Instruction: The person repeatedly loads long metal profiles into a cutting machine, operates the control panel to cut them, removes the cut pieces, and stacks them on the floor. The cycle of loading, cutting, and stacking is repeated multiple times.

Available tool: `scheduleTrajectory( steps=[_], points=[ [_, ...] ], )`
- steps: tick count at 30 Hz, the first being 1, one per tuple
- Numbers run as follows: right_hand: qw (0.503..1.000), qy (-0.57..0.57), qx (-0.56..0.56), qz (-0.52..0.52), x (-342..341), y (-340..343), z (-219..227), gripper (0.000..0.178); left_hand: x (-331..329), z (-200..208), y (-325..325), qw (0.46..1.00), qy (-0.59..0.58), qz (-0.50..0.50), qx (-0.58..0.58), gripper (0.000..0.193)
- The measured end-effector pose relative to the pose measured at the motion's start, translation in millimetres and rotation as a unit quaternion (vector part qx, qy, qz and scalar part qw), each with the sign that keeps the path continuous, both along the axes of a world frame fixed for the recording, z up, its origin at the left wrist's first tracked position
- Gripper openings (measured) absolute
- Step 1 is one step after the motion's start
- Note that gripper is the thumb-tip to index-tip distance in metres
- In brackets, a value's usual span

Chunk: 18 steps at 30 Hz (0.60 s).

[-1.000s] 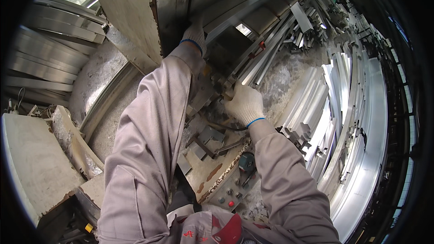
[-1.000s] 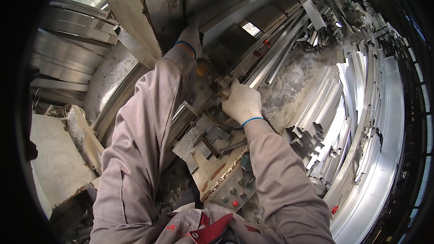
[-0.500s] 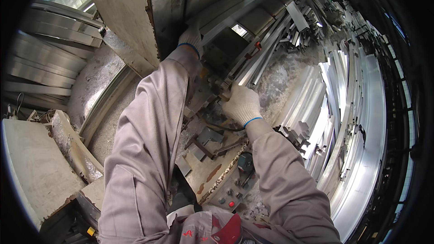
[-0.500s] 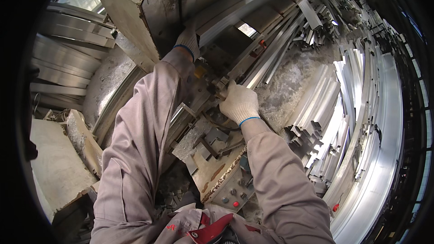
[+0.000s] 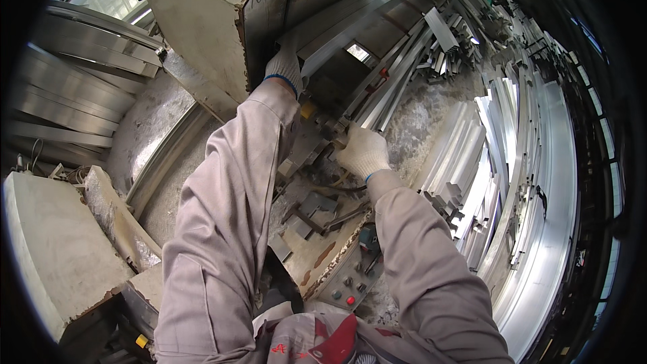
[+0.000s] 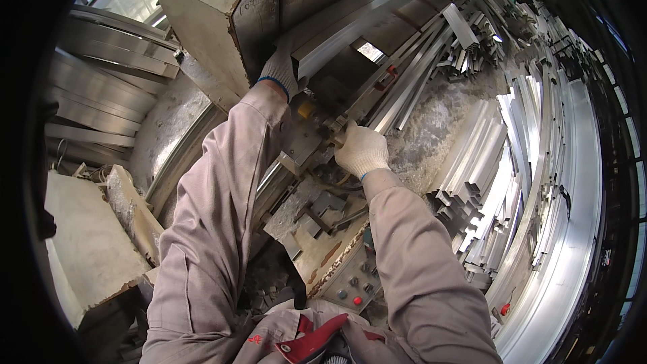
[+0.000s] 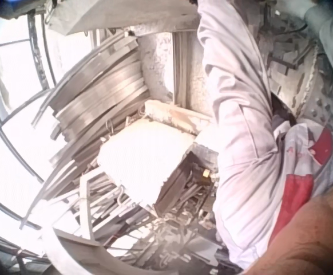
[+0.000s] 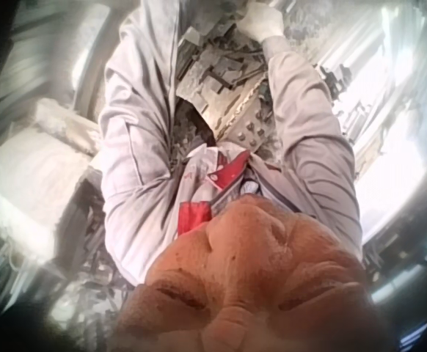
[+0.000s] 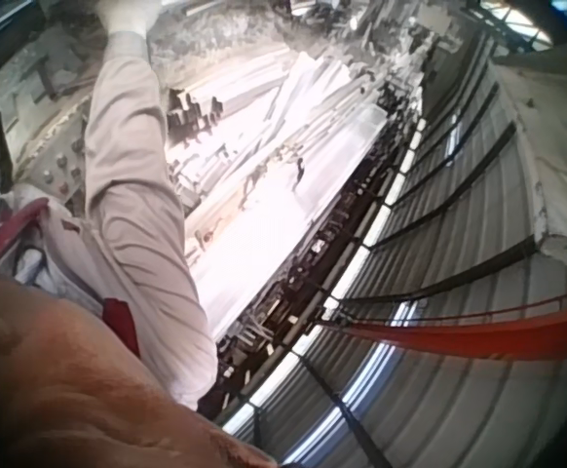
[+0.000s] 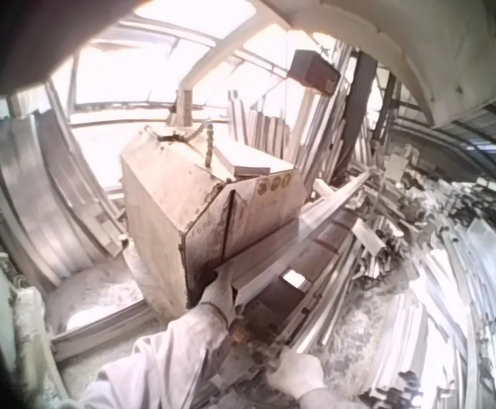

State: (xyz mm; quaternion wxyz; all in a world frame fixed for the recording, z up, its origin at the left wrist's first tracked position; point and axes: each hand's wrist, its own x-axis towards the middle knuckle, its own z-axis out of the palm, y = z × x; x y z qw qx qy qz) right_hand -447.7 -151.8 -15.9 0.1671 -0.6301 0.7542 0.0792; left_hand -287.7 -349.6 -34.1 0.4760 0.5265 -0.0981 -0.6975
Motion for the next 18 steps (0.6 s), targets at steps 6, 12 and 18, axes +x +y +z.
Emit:
scheduleTrajectory(
  steps=[6, 12, 18],
  points=[
    [1.0, 0.01, -0.019, -0.009, 2.1, 0.0, -4.3, 0.059, 52.1, -12.0, 48.3, 0.999, 0.018, 0.034, -0.026, 0.065],
    [0.999, 0.024, -0.039, 0.0, 3.1, 1.3, -10.2, 0.058, 134.1, 15.2, 149.3, 0.997, -0.022, -0.002, -0.07, 0.082],
    [0.997, 0.039, -0.059, 0.0, 1.5, 0.4, -19.1, 0.058, 235.9, 12.7, 252.3, 0.997, -0.018, 0.064, -0.032, 0.092]
  ],
)
